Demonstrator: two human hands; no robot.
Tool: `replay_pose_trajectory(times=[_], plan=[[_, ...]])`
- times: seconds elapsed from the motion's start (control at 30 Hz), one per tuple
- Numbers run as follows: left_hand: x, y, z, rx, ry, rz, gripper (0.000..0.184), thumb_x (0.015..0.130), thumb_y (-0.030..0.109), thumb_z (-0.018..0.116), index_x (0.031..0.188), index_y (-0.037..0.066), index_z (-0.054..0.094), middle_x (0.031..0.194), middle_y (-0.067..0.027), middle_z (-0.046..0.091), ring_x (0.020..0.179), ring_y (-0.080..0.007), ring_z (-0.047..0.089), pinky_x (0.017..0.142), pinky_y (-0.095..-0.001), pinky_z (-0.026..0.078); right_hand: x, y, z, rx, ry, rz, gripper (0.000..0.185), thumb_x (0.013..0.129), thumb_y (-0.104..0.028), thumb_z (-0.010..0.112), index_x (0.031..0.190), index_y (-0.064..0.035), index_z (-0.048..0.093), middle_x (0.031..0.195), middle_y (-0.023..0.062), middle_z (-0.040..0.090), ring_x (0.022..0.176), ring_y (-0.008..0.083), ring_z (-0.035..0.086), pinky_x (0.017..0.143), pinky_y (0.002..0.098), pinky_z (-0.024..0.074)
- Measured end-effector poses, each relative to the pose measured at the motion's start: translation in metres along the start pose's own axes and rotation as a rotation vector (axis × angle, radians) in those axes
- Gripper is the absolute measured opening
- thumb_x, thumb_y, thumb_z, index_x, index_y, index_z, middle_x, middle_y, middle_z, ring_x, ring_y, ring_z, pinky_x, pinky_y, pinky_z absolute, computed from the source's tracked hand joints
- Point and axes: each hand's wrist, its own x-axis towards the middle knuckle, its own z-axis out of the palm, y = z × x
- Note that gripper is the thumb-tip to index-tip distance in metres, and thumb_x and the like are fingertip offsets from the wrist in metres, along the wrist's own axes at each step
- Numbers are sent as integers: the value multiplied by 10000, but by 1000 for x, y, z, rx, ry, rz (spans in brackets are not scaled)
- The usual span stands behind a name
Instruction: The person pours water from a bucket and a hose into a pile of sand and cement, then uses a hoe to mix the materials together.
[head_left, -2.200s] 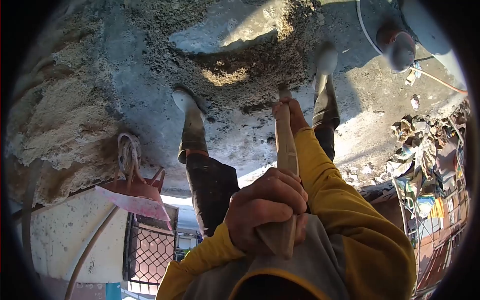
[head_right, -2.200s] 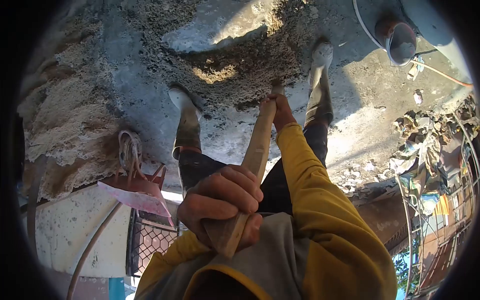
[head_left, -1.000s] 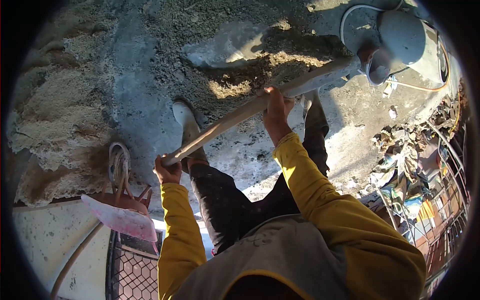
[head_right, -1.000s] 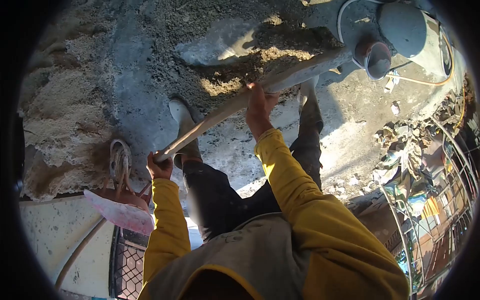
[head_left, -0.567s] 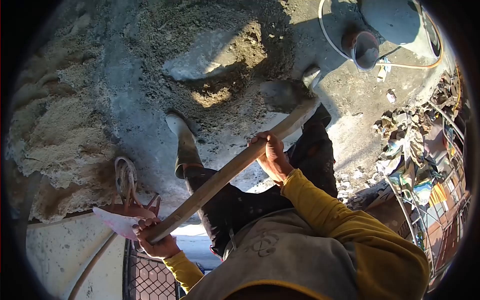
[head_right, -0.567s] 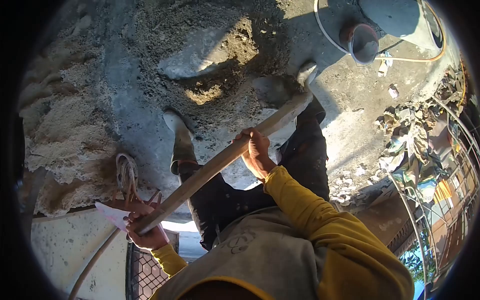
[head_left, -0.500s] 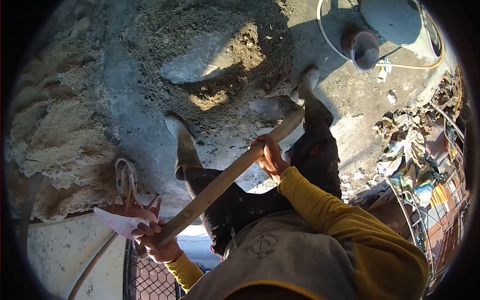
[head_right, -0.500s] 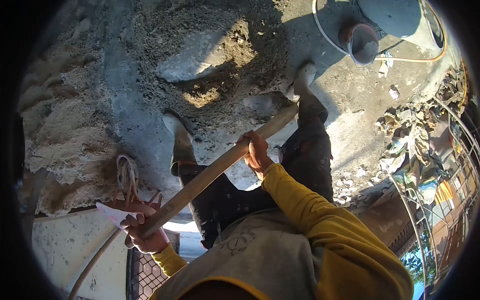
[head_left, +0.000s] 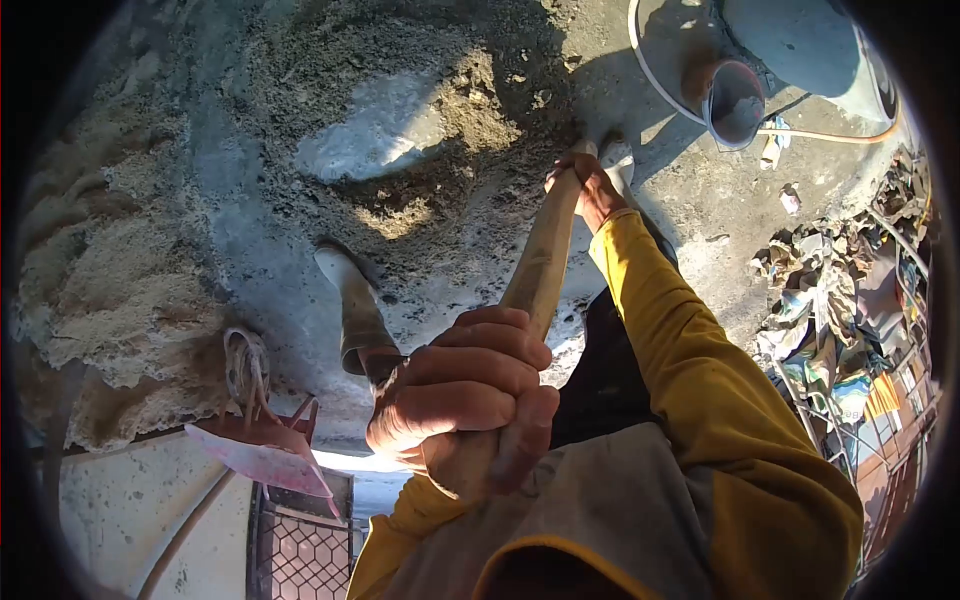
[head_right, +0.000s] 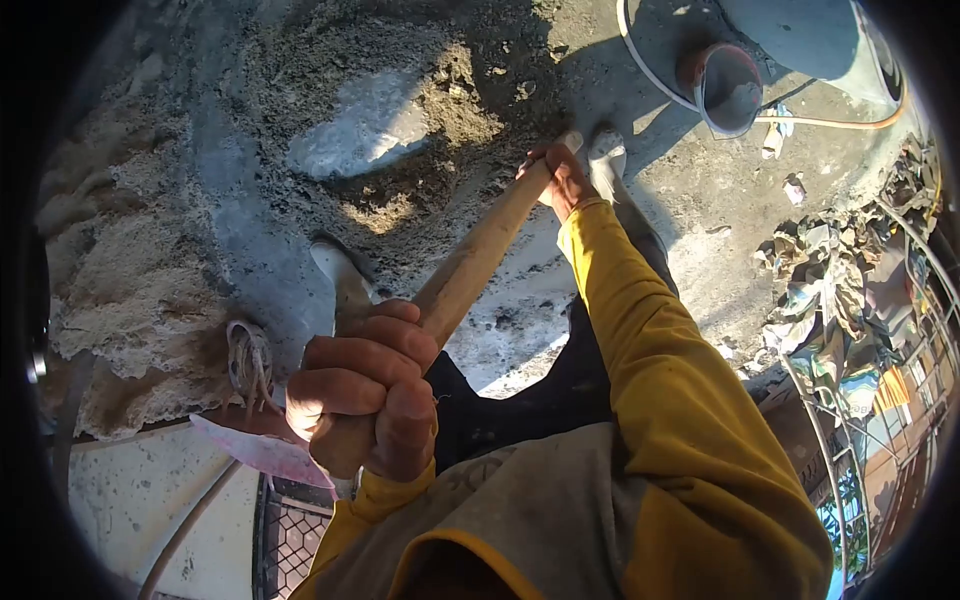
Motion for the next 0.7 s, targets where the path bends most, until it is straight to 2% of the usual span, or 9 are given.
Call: replay_pose_trajectory(times=[0.1,0.2,0.33,0.4,0.47,0.5,0.53,0.6,0.7], plan=[[-28,21,-26,-4,71,91,263,714,-55,676,811,70,466,763,-89,559,774,-259,626,872,-475,460,-45,-15,76,-91,101,-92,57,800,-53,468,768,-70,424,637,75,417,519,205,447,481,374,437],[-68,34,-61,-16,416,124,283,789,161,701,835,83,433,737,-63,485,709,-220,582,826,-457,488,-63,0,90,-193,100,-103,78,769,-34,504,764,-69,435,644,63,418,543,195,454,524,354,447],[-114,82,-130,69,609,-112,349,801,299,706,826,98,422,739,-39,443,689,-195,545,789,-441,512,-122,53,112,-290,121,-243,82,764,-45,524,743,-65,447,662,75,465,581,201,495,549,351,463],[-115,111,-140,-7,622,11,324,788,240,727,799,88,441,735,-48,487,683,-210,570,769,-437,523,-151,72,123,-306,190,-266,81,762,-49,526,737,-63,450,668,77,479,594,201,507,558,350,468],[-111,134,-154,-71,405,250,312,768,211,754,790,71,476,734,-60,541,675,-232,600,739,-437,534,-175,81,133,-225,45,-186,78,757,-42,520,736,-61,448,657,71,464,590,196,503,563,348,470],[-106,161,-154,8,363,211,309,750,212,772,799,57,509,720,-69,576,663,-245,619,721,-447,539,-186,86,146,-213,42,-153,83,732,-52,545,739,-74,466,647,54,475,578,201,498,574,355,459],[-98,178,-173,59,92,249,298,761,205,759,880,61,527,772,-58,552,693,-254,616,708,-449,545,-184,89,145,-240,-56,-159,71,739,-66,532,734,-68,461,642,56,473,579,199,502,570,350,461],[-84,206,-181,47,19,323,217,758,171,719,824,24,573,821,-110,568,737,-306,626,709,-473,527,-200,110,181,-274,2,-119,64,751,-77,512,747,-60,451,642,58,466,577,196,504,567,339,472],[-122,213,-201,268,299,370,343,784,279,724,964,108,487,844,-25,469,742,-213,542,713,-396,517,-187,151,216,-225,-137,-46,84,761,-52,516,774,-54,433,644,70,473,571,191,504,574,323,492]])
